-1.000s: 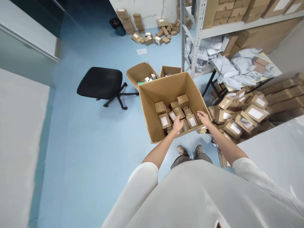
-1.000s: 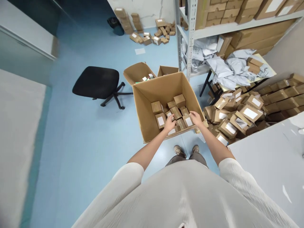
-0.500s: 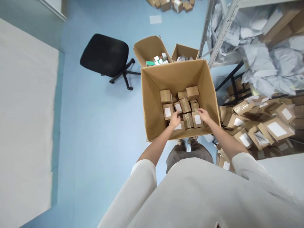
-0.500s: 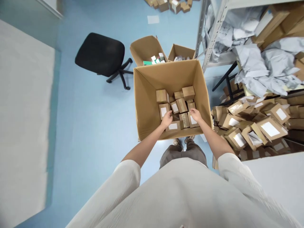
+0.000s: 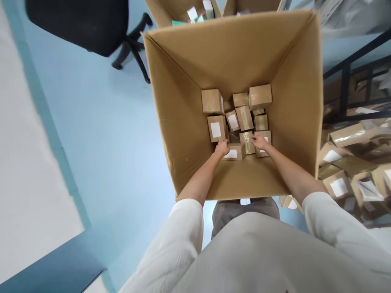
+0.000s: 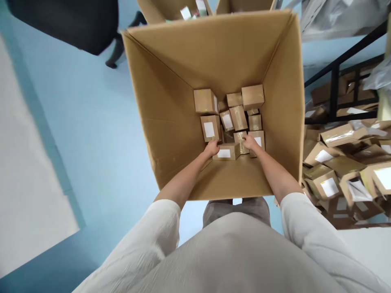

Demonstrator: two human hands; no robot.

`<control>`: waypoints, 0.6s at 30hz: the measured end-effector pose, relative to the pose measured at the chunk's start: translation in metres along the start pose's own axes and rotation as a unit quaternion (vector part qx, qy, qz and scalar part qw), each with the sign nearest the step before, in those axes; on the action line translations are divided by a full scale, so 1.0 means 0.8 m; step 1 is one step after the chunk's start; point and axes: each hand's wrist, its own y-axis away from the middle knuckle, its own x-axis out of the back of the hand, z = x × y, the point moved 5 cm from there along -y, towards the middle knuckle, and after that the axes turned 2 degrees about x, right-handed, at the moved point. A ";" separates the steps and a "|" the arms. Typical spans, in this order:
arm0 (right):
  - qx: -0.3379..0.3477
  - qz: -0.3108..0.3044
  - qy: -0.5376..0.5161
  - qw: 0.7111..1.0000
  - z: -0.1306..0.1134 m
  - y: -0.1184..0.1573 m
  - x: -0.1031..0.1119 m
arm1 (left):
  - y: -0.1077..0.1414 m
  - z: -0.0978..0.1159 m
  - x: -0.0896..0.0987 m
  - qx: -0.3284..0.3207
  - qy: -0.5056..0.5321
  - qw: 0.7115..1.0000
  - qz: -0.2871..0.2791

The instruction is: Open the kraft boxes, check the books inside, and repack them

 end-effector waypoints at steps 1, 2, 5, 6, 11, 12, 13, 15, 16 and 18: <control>-0.001 -0.015 0.017 1.000 0.007 -0.012 -0.017 | -0.010 -0.014 -0.007 0.005 -0.006 1.000 -0.008; 0.000 -0.029 0.031 0.999 0.014 -0.023 -0.035 | -0.020 -0.028 -0.015 0.010 -0.012 1.000 -0.016; -0.004 -0.059 0.044 0.997 0.035 -0.053 -0.087 | -0.045 -0.070 -0.038 0.040 -0.012 0.999 -0.030; -0.008 -0.068 0.042 0.997 0.043 -0.062 -0.103 | -0.053 -0.084 -0.045 0.057 -0.008 0.998 -0.031; -0.035 -0.114 0.022 0.993 0.082 -0.093 -0.174 | -0.082 -0.154 -0.078 0.150 -0.006 0.988 -0.021; -0.040 -0.122 0.017 0.992 0.090 -0.096 -0.185 | -0.086 -0.167 -0.084 0.167 -0.001 0.986 -0.019; -0.044 -0.127 0.012 0.991 0.097 -0.098 -0.195 | -0.089 -0.180 -0.090 0.182 0.007 0.983 -0.016; -0.054 -0.126 -0.005 0.991 0.109 -0.099 -0.210 | -0.094 -0.204 -0.102 0.205 0.028 0.978 -0.010; -0.061 -0.123 -0.018 0.990 0.115 -0.098 -0.216 | -0.095 -0.214 -0.107 0.211 0.039 0.977 -0.005; -0.082 -0.114 -0.048 0.989 0.123 -0.093 -0.224 | -0.098 -0.227 -0.115 0.196 0.061 0.979 0.014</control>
